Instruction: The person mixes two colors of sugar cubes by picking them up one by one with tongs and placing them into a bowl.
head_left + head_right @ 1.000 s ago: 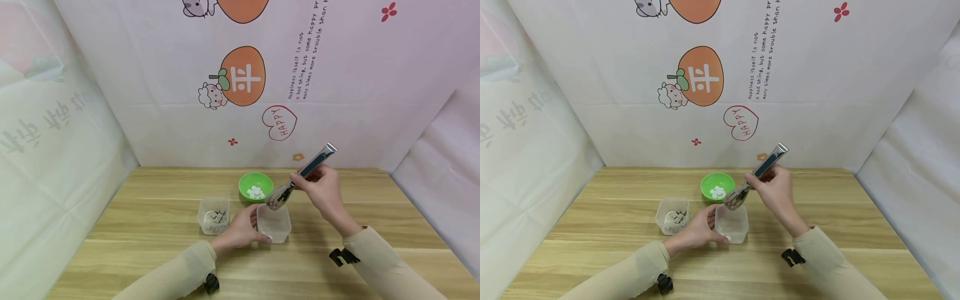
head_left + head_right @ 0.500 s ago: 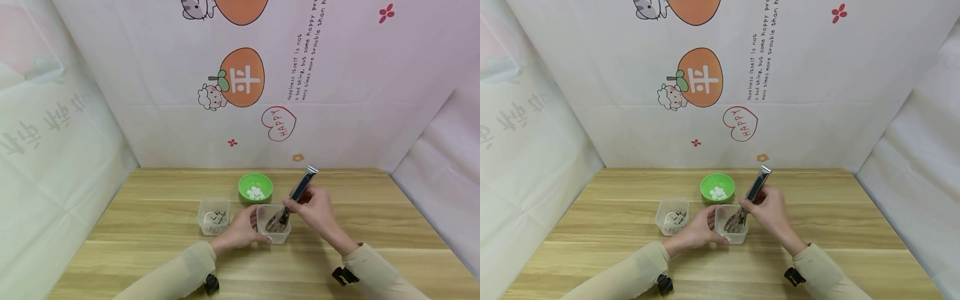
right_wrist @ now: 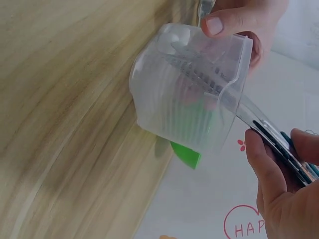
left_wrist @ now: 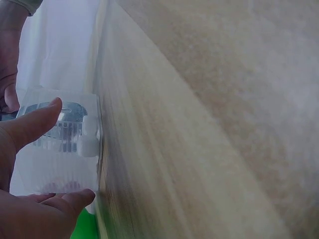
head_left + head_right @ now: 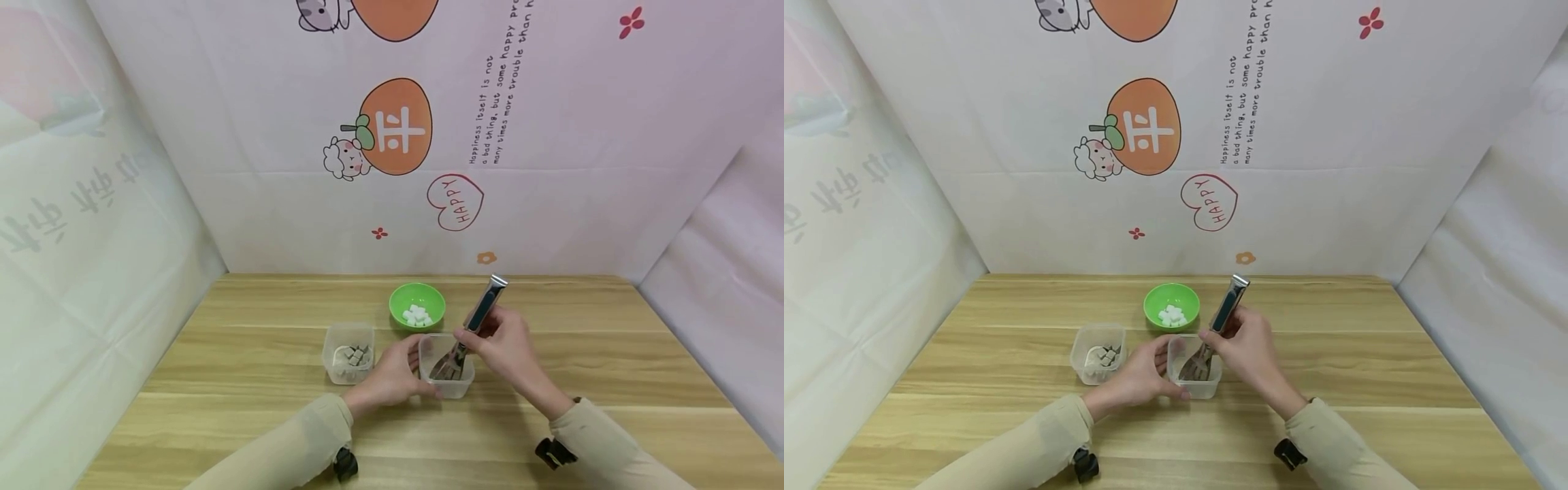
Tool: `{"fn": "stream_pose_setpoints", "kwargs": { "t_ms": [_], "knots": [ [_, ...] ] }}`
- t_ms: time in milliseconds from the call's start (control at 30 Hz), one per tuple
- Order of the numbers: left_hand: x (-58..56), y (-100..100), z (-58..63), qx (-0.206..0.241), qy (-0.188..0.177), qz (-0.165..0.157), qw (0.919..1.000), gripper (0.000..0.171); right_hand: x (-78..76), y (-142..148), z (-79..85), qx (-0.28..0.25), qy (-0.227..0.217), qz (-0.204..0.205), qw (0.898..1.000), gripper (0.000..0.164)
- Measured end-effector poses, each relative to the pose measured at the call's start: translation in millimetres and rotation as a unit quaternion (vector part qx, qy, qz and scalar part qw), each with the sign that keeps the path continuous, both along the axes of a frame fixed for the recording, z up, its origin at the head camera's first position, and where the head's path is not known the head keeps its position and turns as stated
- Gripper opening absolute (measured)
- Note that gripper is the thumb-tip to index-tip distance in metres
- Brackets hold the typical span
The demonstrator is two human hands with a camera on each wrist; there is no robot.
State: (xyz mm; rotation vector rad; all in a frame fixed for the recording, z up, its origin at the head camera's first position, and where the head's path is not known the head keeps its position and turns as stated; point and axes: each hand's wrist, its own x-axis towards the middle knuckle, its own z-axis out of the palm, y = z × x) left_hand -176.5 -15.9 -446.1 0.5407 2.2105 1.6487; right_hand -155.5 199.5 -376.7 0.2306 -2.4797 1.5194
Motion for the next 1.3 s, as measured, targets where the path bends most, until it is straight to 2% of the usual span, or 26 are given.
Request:
{"fn": "stream_pose_setpoints", "kwargs": {
  "t_ms": [367,767,1067,1300],
  "knots": [
    [0.3,0,0.3,-0.01,0.0,0.004,0.9999,0.106,-2.6,6,3.8,-0.035,-0.011,-0.024,0.999,0.019],
    [0.9,-1,1.6,-0.003,-0.004,0.003,1.0,0.105,-2.3,8,0.3,0.006,-0.006,-0.009,1.0,0.02],
    [0.3,0,0.9,-0.012,-0.002,0.005,0.9999,0.106,-4.6,8,-4.2,-0.002,0.007,-0.019,1.0,0.016],
    [0.4,0,1.0,-0.014,-0.001,0.002,0.9999,0.109,-4.9,10,3.2,-0.031,-0.003,-0.036,0.999,0.018]
  ]
}}
